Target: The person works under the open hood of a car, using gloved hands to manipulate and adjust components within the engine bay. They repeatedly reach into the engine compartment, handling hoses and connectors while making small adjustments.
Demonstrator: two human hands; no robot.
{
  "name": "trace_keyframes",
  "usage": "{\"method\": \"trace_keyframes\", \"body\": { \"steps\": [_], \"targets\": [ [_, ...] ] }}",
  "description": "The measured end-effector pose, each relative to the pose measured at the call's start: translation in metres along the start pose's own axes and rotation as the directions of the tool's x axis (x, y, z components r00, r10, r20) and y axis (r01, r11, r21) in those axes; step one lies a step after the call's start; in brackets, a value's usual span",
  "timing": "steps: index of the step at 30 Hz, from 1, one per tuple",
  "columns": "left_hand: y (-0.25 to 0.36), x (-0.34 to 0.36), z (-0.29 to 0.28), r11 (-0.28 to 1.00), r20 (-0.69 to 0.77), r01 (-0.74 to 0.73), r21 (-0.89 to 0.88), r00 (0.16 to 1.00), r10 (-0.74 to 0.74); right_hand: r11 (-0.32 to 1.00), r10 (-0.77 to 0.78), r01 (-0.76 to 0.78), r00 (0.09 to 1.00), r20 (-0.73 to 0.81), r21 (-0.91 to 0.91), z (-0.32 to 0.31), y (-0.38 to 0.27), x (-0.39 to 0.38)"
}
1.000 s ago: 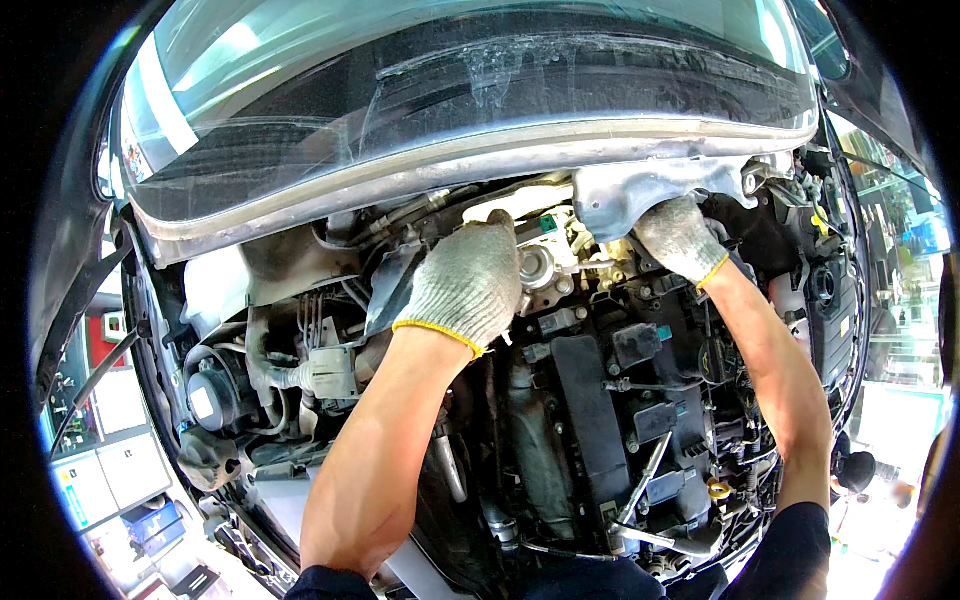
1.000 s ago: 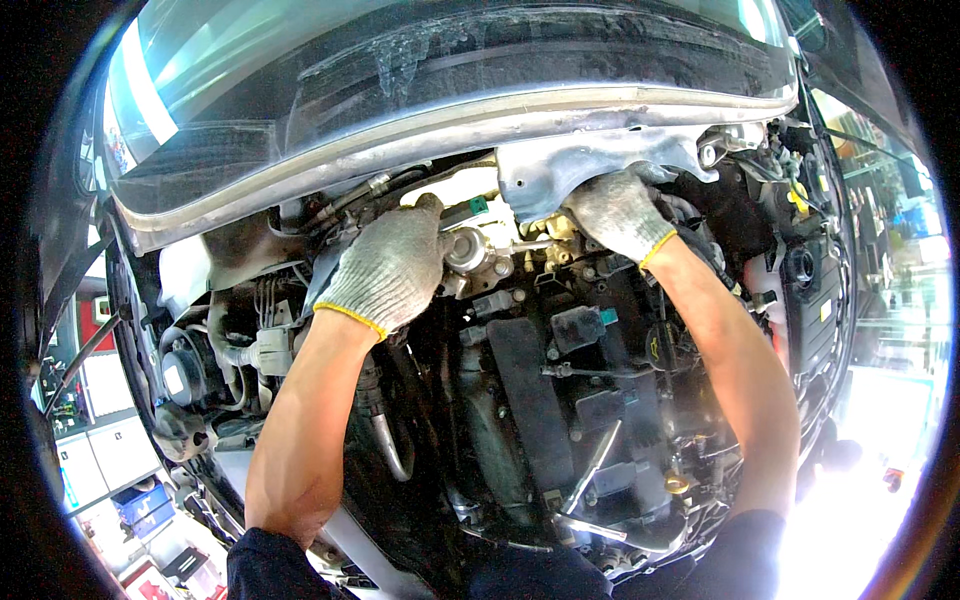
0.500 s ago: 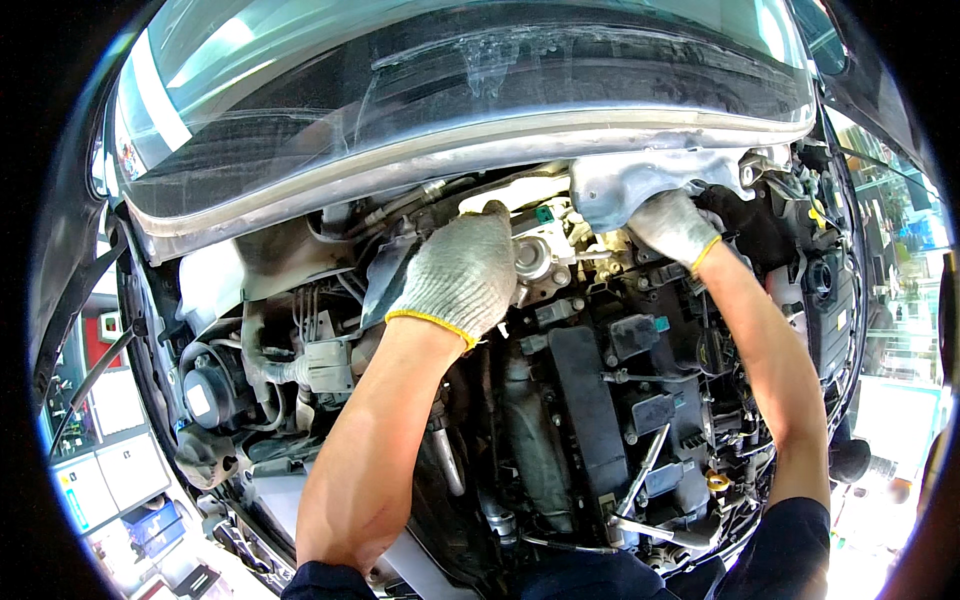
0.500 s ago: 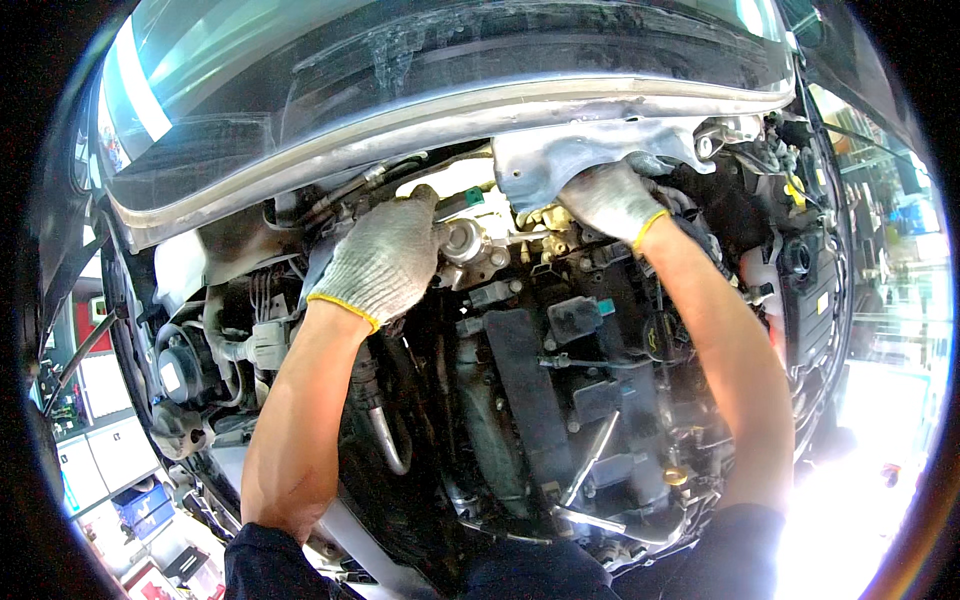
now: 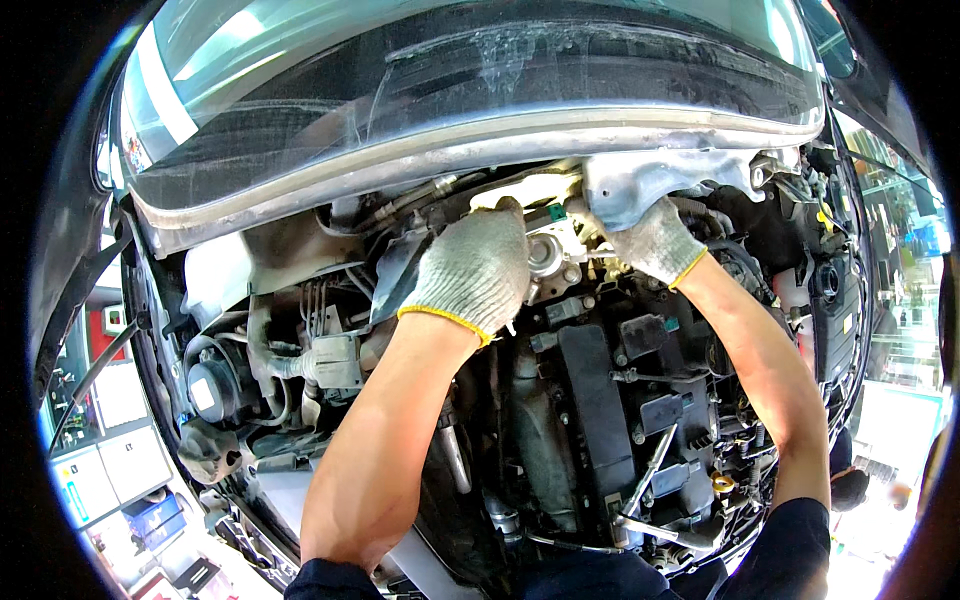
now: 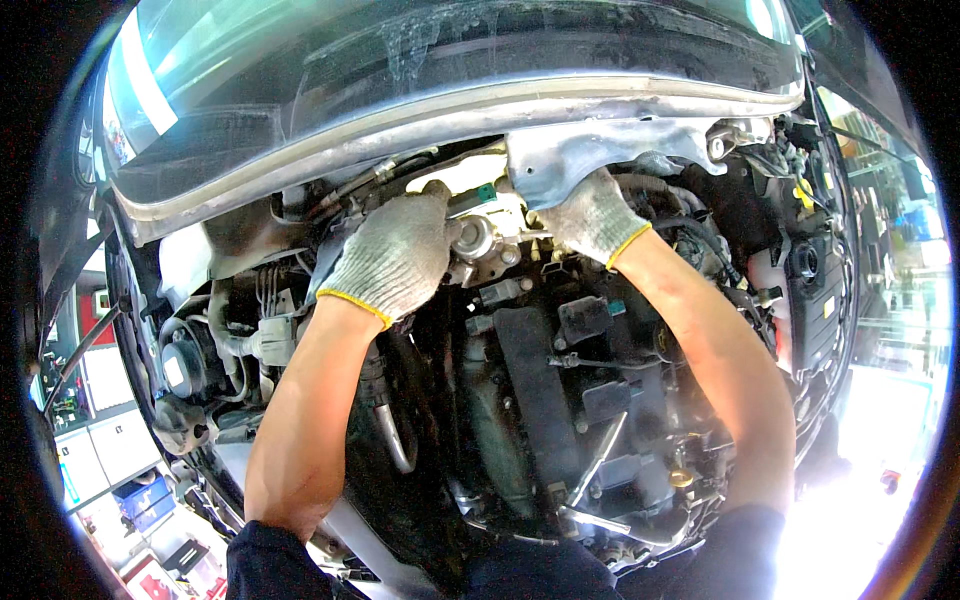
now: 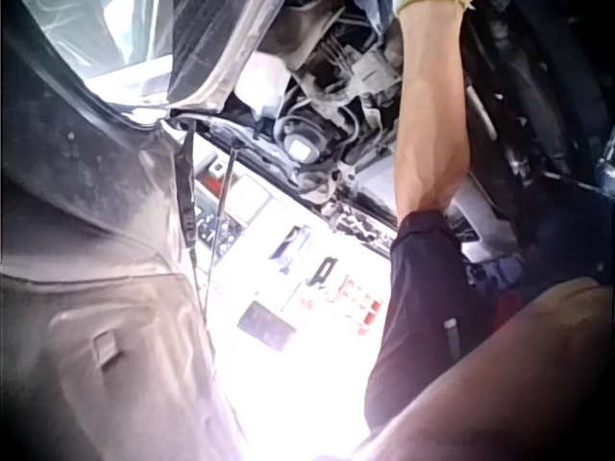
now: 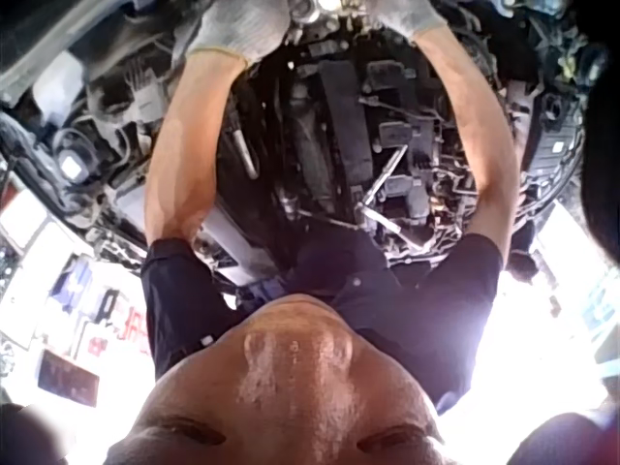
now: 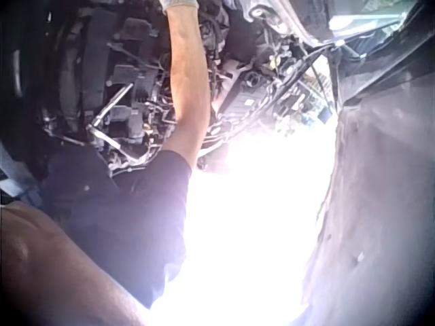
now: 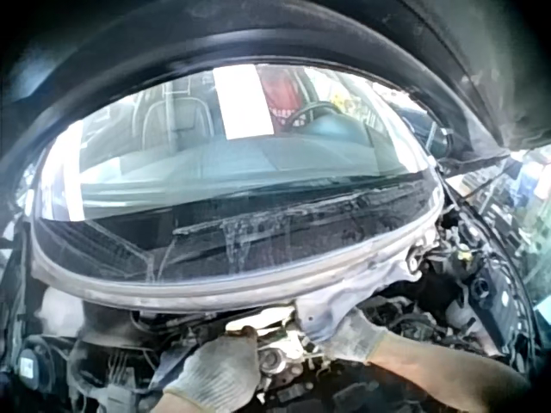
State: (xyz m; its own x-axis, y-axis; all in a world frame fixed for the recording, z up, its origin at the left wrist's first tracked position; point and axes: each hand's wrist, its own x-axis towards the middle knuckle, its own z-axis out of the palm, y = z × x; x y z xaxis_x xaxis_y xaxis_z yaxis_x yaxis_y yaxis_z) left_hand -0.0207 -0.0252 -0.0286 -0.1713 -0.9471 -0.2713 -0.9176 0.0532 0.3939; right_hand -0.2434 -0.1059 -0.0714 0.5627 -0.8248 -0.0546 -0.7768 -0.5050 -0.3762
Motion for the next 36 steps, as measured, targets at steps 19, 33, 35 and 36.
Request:
{"method": "trace_keyframes", "body": {
  "steps": [19,33,35,36],
  "targets": [
    [-0.006,-0.005,-0.004,0.999,-0.02,-0.034,-0.038,0.999,0.034,0.598,0.431,0.009,0.839,0.332,-0.801,-0.031,0.031,0.024],
    [-0.005,-0.005,-0.003,0.999,-0.041,-0.021,-0.035,0.999,0.019,0.921,0.036,-0.025,0.999,0.021,-0.39,-0.032,0.011,-0.002],
    [-0.004,-0.006,-0.005,0.999,-0.045,-0.006,-0.034,0.999,0.004,0.894,-0.04,0.037,0.999,0.003,-0.446,-0.036,0.009,-0.004],
    [-0.004,-0.005,-0.004,1.0,-0.033,0.003,-0.025,0.999,-0.004,0.873,-0.128,0.098,0.991,-0.032,-0.478,-0.034,0.009,-0.007]
  ]
}}
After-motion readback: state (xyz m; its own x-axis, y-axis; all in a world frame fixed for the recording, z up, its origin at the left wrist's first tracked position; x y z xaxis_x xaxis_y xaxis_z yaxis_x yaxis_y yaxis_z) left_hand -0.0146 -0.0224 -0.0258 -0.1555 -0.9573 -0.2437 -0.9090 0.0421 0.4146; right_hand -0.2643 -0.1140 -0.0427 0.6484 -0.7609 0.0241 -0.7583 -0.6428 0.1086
